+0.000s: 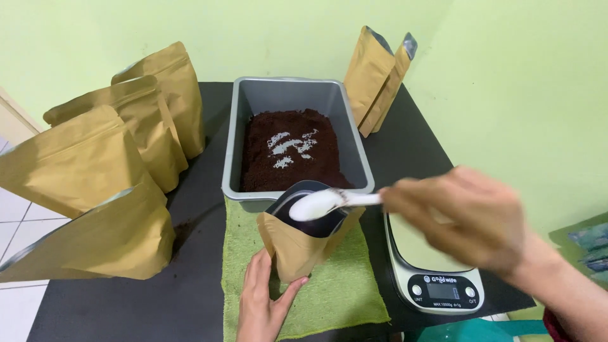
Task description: Filling stand-up pouches with ground coffee using a spoon and weighing them on a digital scale for packaging.
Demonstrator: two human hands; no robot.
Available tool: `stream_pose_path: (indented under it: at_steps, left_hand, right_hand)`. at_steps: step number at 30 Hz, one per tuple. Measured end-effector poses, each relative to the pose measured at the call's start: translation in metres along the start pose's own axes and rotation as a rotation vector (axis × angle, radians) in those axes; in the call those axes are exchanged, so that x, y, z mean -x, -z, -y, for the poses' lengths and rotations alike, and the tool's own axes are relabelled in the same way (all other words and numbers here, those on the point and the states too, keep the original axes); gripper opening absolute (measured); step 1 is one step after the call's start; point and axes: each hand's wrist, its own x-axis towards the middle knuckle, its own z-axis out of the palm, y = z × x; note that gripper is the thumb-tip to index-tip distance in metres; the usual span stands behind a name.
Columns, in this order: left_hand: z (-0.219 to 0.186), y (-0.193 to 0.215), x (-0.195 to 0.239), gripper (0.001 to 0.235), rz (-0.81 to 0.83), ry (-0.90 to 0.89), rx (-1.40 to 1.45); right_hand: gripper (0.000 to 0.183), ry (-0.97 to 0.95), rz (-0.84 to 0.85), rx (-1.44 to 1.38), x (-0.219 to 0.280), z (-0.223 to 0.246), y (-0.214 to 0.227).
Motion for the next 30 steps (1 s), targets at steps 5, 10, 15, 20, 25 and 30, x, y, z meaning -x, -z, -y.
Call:
stream_pose_path:
  at_steps: [5, 10, 15, 20, 25, 30]
  left_hand:
    - [0.000, 0.000, 0.001, 0.069, 0.004, 0.010, 0.037]
    - [0.011, -0.003, 0.008, 0.077, 0.021, -0.174, -0.017]
    - [-0.004, 0.004, 0.004, 0.057, 0.017, -0.256, -0.048]
    - [-0.003, 0.005, 0.003, 0.056, 0.021, -0.226, -0.027]
    - [-0.008, 0.008, 0.001, 0.056, 0.044, -0.175, -0.014]
    - [-0.003, 0.004, 0.003, 0.060, 0.027, -0.125, 0.001]
  right_hand:
    - [0.010, -0.230, -0.051, -0.053, 0.000, -0.034, -0.021]
    - [0.020, -0.547, 0.544, -0.034, -0.010, -0.043, -0.100]
    - [0.015, -0.394, 0.662, -0.064, -0.009, -0.033, -0.168]
    - [0.021, -0.469, 0.878, -0.266, -0.021, -0.023, -0.182]
    - [0.026, -0.812, 0.846, -0.429, -0.036, -0.034, -0.150]
    - [0.027, -0.941, 0.620, -0.648, -0.031, -0.050, -0.102]
